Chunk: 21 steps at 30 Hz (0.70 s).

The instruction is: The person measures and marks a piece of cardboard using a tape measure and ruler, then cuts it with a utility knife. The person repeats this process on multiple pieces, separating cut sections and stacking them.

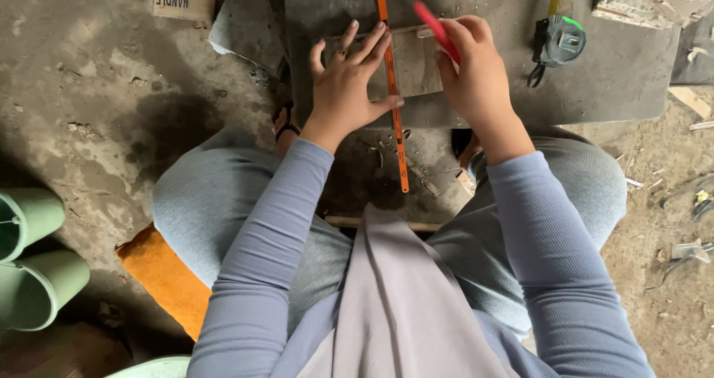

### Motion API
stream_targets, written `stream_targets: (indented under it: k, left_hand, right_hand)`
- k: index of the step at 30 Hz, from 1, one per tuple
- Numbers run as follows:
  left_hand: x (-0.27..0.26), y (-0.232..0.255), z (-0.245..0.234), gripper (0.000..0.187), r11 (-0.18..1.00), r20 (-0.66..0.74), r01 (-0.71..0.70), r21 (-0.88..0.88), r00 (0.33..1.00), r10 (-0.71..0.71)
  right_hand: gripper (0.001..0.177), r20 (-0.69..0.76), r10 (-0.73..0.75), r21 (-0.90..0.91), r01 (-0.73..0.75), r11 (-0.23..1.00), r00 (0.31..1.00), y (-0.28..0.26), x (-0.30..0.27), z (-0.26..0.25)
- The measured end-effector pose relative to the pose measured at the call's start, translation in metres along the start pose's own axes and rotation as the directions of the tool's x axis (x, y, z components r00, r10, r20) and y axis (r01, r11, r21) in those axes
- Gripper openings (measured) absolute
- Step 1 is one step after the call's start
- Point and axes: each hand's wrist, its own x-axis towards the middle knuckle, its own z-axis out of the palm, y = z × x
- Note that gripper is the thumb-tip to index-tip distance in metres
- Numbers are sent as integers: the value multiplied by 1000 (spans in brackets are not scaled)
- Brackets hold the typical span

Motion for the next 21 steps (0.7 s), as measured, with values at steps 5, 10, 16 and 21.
stream_targets:
  k: [5, 10, 16, 21]
  left_hand:
    - [3, -3, -6, 83, 1000, 123, -14, -9, 992, 15]
    - [1, -4, -2, 84, 999, 114, -13, -34, 993, 17]
    - [0, -6, 6, 88, 1000, 114, 3, -29, 993, 0]
    - [0, -7, 10, 90, 1000, 86, -16, 10, 996, 15]
  right_hand:
    - [34, 28, 20, 129, -24, 991, 999, -15, -17, -5]
    - [31, 61, 26, 239, -40, 970, 998, -40, -30, -4]
    - [65, 186, 102, 39, -111, 993, 977, -43, -46, 30]
    - [68, 310, 344, -92, -333, 939, 886, -55, -37, 33]
